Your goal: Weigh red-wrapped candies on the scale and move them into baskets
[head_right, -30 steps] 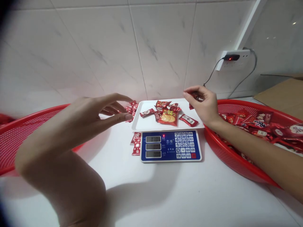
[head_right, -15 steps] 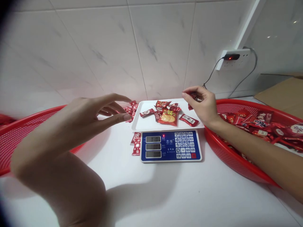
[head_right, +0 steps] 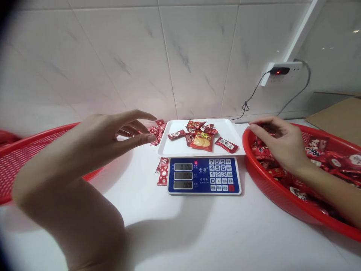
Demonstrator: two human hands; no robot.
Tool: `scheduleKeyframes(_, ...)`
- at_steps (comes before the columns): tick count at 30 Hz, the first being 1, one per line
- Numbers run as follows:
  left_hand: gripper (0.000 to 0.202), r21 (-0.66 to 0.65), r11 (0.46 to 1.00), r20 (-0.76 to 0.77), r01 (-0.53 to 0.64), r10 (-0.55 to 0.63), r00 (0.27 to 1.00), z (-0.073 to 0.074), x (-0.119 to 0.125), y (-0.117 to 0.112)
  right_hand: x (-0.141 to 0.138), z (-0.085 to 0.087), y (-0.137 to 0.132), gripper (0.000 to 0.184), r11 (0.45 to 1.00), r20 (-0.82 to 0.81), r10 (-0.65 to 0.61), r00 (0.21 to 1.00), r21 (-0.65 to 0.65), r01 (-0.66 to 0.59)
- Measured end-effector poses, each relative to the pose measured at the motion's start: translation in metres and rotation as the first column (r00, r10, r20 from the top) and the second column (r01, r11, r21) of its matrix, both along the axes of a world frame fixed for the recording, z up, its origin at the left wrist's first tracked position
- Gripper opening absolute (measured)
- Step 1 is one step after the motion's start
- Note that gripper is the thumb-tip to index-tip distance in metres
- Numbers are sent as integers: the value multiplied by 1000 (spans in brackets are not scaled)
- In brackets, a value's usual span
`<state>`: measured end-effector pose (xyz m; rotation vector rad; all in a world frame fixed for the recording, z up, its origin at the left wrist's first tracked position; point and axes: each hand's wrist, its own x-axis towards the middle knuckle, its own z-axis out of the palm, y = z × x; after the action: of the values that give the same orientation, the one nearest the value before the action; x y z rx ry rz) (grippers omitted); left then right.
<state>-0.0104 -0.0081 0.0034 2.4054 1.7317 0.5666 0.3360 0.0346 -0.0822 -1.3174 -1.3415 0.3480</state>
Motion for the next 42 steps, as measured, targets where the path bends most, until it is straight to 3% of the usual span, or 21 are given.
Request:
scheduleKeyframes(4,42,0,999,1,42,-42,999,-2,1,1,-2,-16,2,43,991,-22,88,996,-101,-90)
scheduleKeyframes(10,43,-16,1000,-3,25,-25,1000,-1,1,2,-5,-19,-3,37,969,92,199,976,-170,-181)
scheduleKeyframes(27,44,9,1000,-6,30,-30,1000,-1,-1,1,-3,-24,1,42,965,213,201,956,-212,-155)
scheduleKeyframes(42,46,32,999,-34,32,-31,999,-1,-2,0,-7,-20,-1,39,969,200,193,961,-195,-154)
